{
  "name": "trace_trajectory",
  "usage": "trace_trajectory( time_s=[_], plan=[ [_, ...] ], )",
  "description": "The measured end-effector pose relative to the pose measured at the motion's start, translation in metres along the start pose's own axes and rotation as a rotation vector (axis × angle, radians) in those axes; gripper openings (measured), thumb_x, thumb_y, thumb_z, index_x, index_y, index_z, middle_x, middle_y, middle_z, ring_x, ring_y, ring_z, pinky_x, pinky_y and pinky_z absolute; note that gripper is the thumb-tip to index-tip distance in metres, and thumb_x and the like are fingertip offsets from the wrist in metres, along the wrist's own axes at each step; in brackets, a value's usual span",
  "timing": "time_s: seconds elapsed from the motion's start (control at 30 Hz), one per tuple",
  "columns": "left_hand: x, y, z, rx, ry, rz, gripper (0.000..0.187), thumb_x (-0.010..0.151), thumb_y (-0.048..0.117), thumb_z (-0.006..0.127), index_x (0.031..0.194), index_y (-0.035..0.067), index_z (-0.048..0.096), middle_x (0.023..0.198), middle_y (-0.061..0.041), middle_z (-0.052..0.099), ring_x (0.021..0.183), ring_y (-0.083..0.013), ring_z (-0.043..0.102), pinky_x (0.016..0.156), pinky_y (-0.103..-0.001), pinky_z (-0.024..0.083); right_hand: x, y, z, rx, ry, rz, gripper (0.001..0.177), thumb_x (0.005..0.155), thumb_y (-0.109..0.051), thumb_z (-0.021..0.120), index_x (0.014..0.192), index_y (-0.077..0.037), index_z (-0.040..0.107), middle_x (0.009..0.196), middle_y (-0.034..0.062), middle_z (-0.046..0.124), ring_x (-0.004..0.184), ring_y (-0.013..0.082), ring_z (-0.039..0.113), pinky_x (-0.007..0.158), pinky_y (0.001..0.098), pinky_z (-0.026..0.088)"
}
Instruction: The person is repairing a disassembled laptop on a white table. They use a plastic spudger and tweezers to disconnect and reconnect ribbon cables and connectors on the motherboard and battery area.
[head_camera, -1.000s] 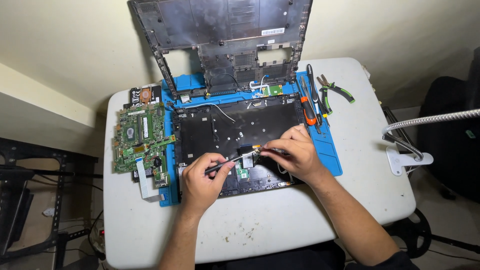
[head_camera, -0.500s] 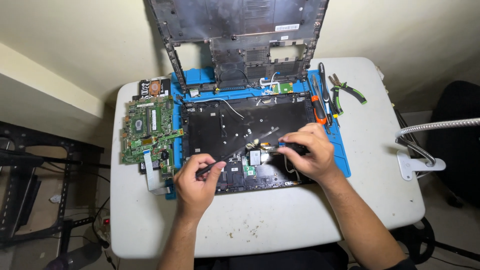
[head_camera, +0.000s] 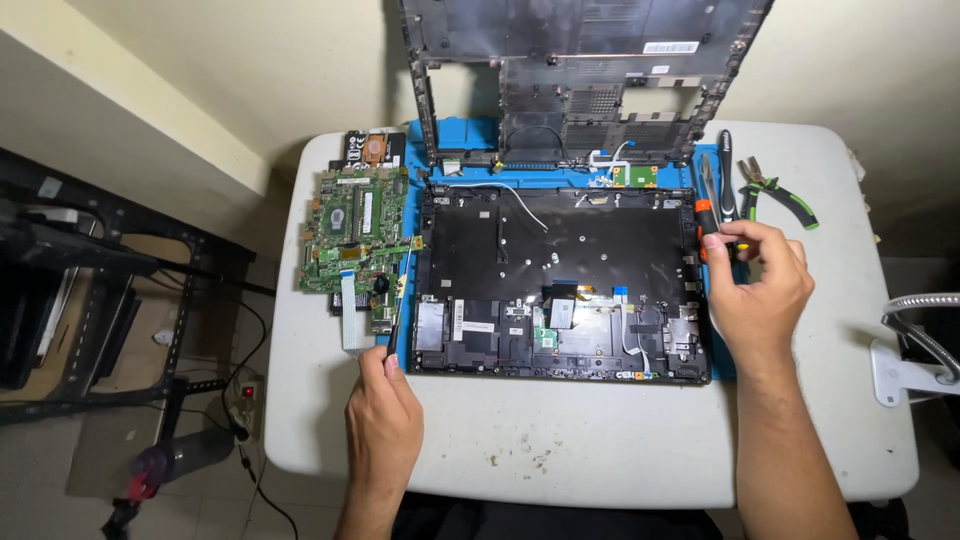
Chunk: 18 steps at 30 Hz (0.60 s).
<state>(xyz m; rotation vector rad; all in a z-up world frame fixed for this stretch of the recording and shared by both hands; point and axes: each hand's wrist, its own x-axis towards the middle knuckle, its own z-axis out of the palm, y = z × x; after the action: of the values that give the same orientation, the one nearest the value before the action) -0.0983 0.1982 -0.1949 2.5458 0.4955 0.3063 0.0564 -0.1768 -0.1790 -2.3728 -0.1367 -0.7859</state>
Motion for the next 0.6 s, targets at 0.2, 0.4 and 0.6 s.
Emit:
trace_trajectory(
  time_s=[0.2, 0.4, 0.6],
  plan=[
    [-0.027, 0.002, -0.017, 0.023, 0.038, 0.083, 0.020, 0.105, 0.008, 0.043, 0.117, 0.000, 0.055, 0.102, -0.014, 0.052, 0.071, -0.0262, 0.058, 0.059, -0.037, 0.047, -0.004, 0.012, -0.002, 0.007, -0.016, -0.012, 0.012, 0.111, 0.001, 0.081, 0.119, 0.000, 0.072, 0.109, 0.0084, 0.070, 0.085, 0.0196, 0.055, 0.082, 0.0348, 0.048],
    [-0.059, -0.007, -0.020, 0.057, -0.037, 0.021, 0.019, 0.104, 0.012, 0.041, 0.111, 0.004, 0.057, 0.099, -0.011, 0.057, 0.084, -0.0291, 0.058, 0.075, -0.039, 0.048, -0.007, 0.020, 0.002, 0.059, -0.015, -0.007, 0.012, 0.113, 0.003, 0.081, 0.121, 0.003, 0.071, 0.116, 0.0124, 0.072, 0.085, 0.0203, 0.057, 0.082, 0.0344, 0.048],
    [-0.096, -0.042, -0.018, 0.189, 0.101, 0.031, 0.020, 0.103, 0.013, 0.043, 0.109, 0.003, 0.060, 0.100, -0.012, 0.058, 0.084, -0.0299, 0.057, 0.075, -0.040, 0.047, -0.009, 0.025, 0.003, 0.055, -0.043, 0.022, 0.011, 0.117, 0.003, 0.081, 0.124, 0.002, 0.072, 0.112, 0.0119, 0.071, 0.090, 0.0200, 0.061, 0.085, 0.0346, 0.049]
  ],
)
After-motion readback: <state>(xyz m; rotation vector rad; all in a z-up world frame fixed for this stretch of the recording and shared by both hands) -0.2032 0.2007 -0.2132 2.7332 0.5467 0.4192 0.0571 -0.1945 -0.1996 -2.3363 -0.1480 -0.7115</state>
